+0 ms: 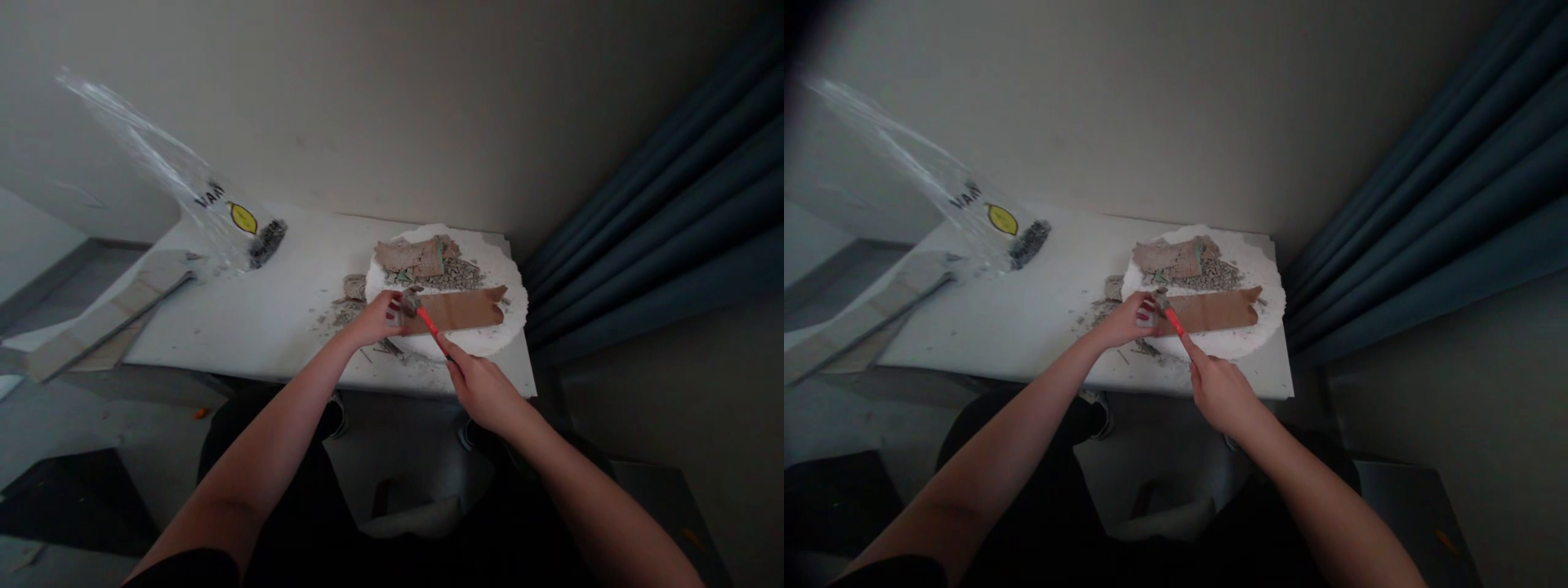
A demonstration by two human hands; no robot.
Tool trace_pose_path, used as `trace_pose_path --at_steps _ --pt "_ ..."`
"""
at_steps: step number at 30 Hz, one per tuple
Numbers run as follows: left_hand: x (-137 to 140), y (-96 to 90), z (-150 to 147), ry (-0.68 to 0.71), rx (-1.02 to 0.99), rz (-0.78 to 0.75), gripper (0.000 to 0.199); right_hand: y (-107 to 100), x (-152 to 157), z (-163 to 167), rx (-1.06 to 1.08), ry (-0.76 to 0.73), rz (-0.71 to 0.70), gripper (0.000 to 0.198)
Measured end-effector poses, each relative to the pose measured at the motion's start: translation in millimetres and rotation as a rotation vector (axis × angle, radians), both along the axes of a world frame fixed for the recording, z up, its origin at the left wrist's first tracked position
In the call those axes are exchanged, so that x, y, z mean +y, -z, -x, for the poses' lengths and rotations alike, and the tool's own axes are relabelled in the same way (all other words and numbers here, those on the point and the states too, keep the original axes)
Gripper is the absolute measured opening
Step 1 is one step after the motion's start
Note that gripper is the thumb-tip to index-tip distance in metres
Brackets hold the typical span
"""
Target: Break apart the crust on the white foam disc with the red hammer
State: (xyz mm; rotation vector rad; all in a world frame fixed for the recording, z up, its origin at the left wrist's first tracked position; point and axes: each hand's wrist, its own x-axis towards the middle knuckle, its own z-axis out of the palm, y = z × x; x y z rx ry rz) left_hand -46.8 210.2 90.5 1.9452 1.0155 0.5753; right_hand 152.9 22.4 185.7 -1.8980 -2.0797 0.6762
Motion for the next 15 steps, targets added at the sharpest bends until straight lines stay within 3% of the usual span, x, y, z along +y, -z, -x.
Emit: trace_pose_path --at_steps 15 --pt "1.7 4.9 -0.6 -0.029 -0.007 0.005 0.084 1.1 -3.1 3.6 -0.037 -0.003 -0.073 0.061"
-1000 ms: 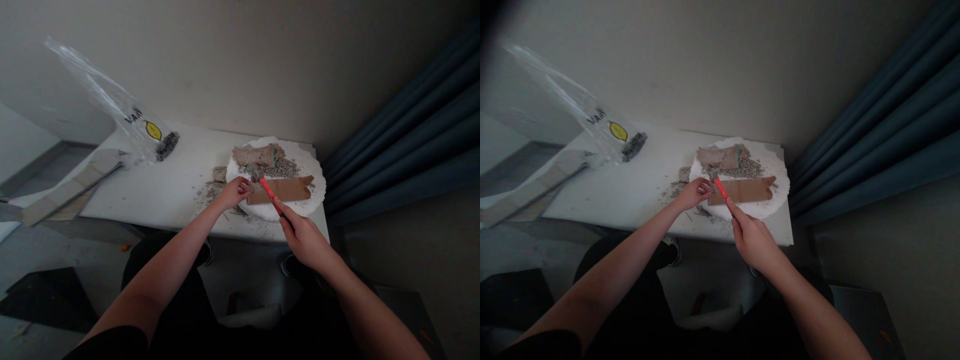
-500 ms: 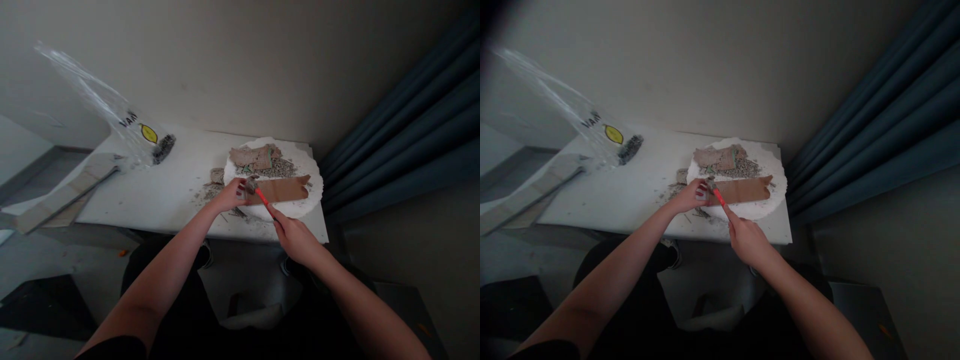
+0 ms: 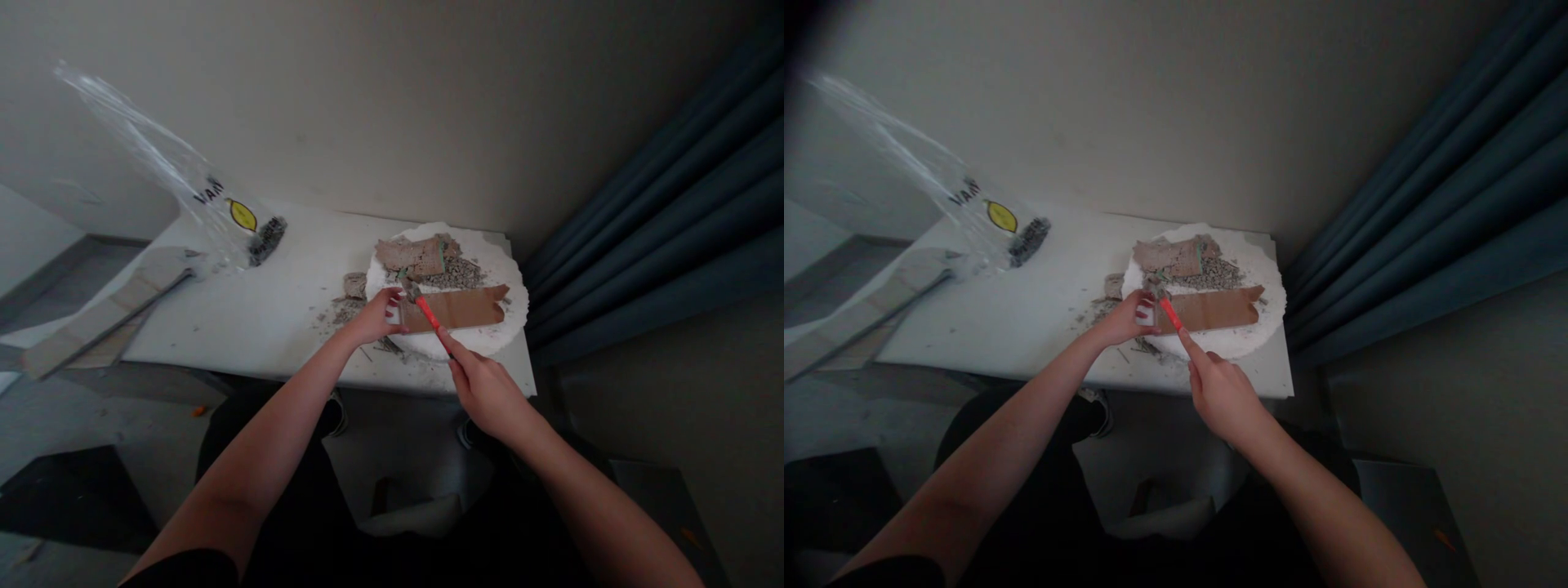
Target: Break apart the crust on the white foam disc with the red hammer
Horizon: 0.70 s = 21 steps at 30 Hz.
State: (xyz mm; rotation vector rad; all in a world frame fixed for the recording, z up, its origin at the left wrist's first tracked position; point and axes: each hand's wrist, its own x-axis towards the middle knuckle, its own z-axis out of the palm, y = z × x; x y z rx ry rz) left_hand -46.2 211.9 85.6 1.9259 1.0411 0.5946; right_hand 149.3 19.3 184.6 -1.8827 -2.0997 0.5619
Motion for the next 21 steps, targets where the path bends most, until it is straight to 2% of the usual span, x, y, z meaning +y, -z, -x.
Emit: trace_pose_path --at_steps 4,7,12,15,18,21 --pt "0 -1.6 0 0.001 0.020 0.013 0.085 2 1 0 -0.009 -0.012 0.061 0.061" --pt "3 -4.4 4 -0.029 0.083 -0.052 0.080 -1 5 -7 0.013 0.011 0.047 0.059" --pt "11 -11.1 28 -0.210 0.361 -0.153 0.040 -5 14 -31 -0.070 0.141 -0.014 0.057" --pt "11 -9.6 46 -0.266 0.597 -0.235 0.027 -2 21 -44 -0.185 0.214 0.010 0.058" --pt "5 1.5 64 -0.183 0.802 -0.231 0.018 3 26 -52 -0.279 0.242 0.044 0.059" --pt "-5 18.9 75 0.033 0.837 -0.194 0.010 6 30 -54 -0.314 0.235 0.070 0.058"
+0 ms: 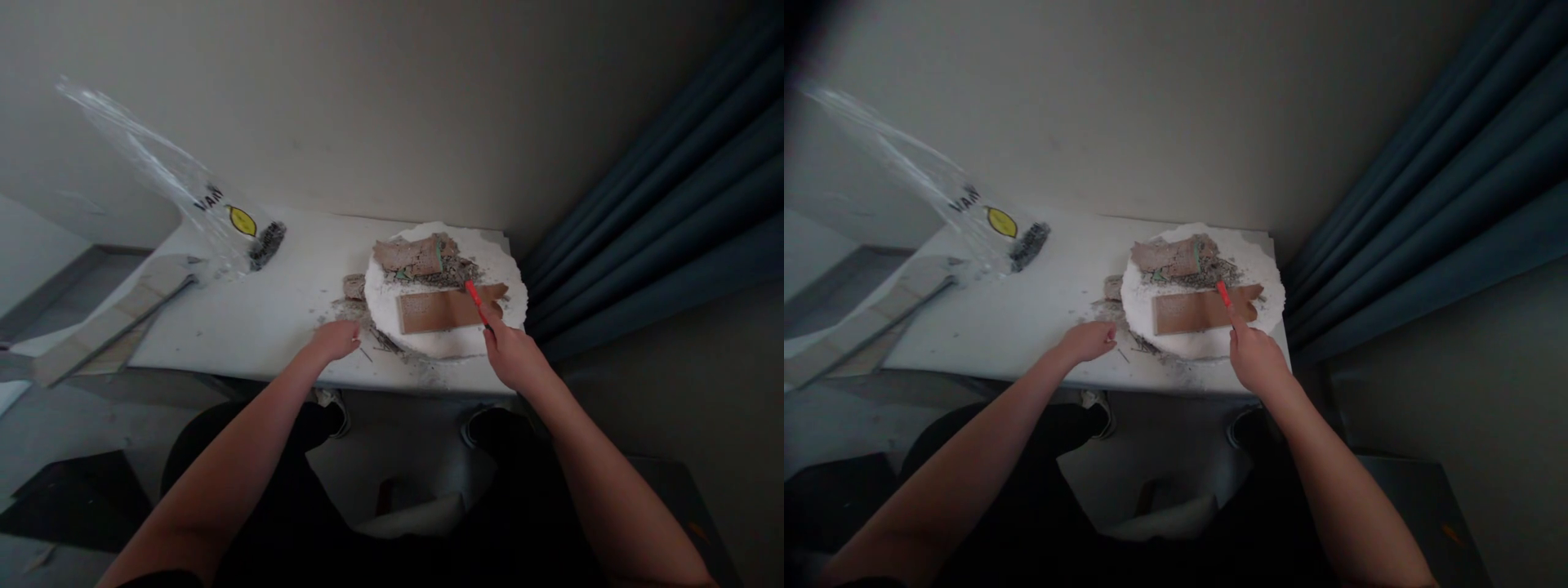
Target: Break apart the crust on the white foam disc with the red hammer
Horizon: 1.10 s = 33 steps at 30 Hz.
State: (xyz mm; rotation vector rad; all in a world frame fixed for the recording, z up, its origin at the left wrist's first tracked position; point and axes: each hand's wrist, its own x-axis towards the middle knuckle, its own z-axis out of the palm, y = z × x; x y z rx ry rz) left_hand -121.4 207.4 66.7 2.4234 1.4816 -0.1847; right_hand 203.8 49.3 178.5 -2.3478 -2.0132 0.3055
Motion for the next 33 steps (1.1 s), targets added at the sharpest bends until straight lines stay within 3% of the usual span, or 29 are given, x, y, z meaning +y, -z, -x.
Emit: trace_pose_path --at_steps 6,15,19,23,26,29,33 --pt "-19 17.1 0 0.270 -0.142 0.036 0.015 1 1 2 0.000 -0.017 0.001 0.059" --pt "-18 16.7 -3 0.354 -0.155 0.039 0.013 2 0 4 -0.013 -0.030 -0.010 0.059" --pt "-18 -3.2 -7 0.277 -0.218 0.043 0.006 2 0 4 -0.011 -0.037 -0.012 0.058" --pt "-19 -36.4 -22 0.277 -0.408 0.163 0.021 4 0 4 -0.013 -0.039 -0.014 0.058" --pt "-18 -54.4 -44 0.282 -0.564 0.205 0.010 4 -1 4 -0.020 -0.032 -0.009 0.057" --pt "-15 -60.7 -69 0.305 -0.664 0.206 0.013 3 -1 4 -0.029 -0.024 0.001 0.056" --pt "-9 -54.6 -95 0.410 -0.701 0.263 0.016 3 -1 3 -0.024 -0.027 0.008 0.057"
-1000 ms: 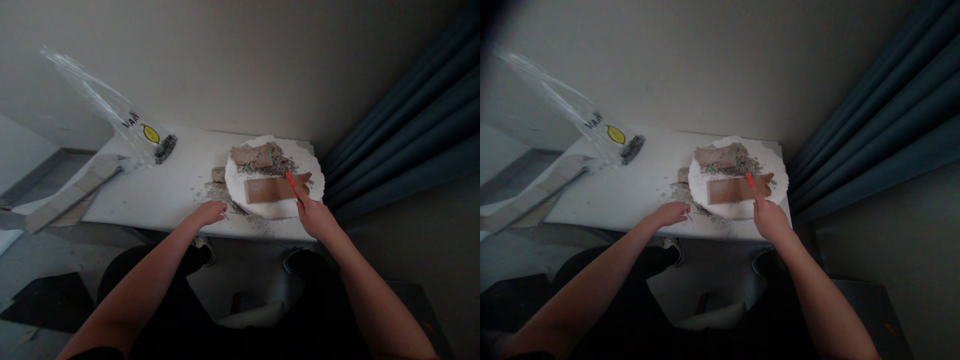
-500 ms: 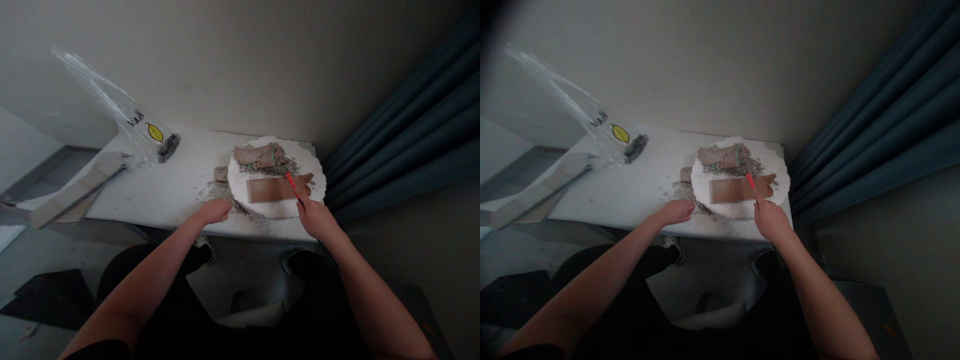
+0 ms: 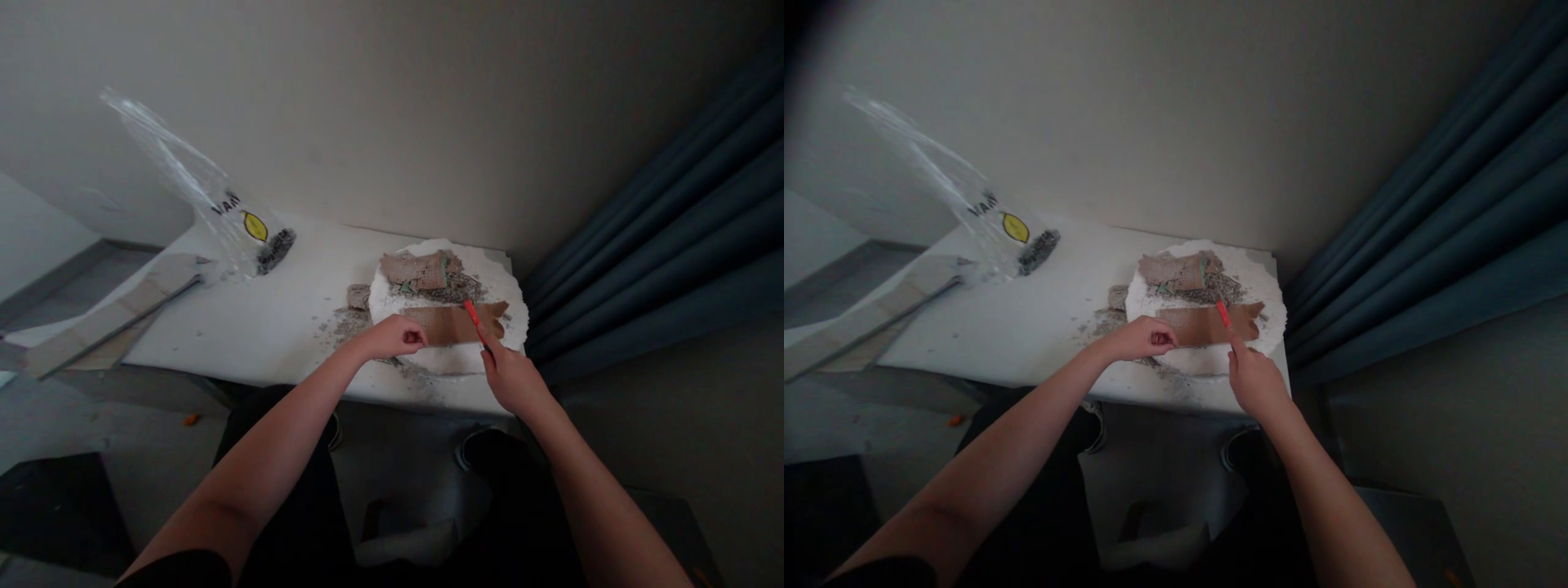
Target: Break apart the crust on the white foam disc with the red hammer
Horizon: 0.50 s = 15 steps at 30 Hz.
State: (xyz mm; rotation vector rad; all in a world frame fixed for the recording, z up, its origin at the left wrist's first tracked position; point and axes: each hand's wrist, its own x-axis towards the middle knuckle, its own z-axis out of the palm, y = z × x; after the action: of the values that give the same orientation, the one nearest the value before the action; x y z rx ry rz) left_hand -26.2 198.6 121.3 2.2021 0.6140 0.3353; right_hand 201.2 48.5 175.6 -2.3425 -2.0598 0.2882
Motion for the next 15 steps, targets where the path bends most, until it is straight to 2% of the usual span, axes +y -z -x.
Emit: trace_pose_path --at_steps 3,7,11,13,15 --pt "3 7.7 -13 0.071 -0.018 -0.018 0.020 0 0 -1 0.017 -0.009 0.002 0.056" --pt "4 14.3 -24 0.094 -0.054 -0.071 0.023 -1 0 0 0.007 0.001 0.018 0.055" --pt "2 17.7 -29 0.116 0.007 -0.111 0.022 -2 1 1 0.014 0.017 0.044 0.056" --pt "2 18.4 -29 0.083 0.032 -0.111 0.021 -2 1 1 0.014 0.025 0.058 0.057" --pt "3 18.0 -27 -0.025 0.032 -0.079 0.021 -2 2 1 0.008 0.025 0.062 0.058"
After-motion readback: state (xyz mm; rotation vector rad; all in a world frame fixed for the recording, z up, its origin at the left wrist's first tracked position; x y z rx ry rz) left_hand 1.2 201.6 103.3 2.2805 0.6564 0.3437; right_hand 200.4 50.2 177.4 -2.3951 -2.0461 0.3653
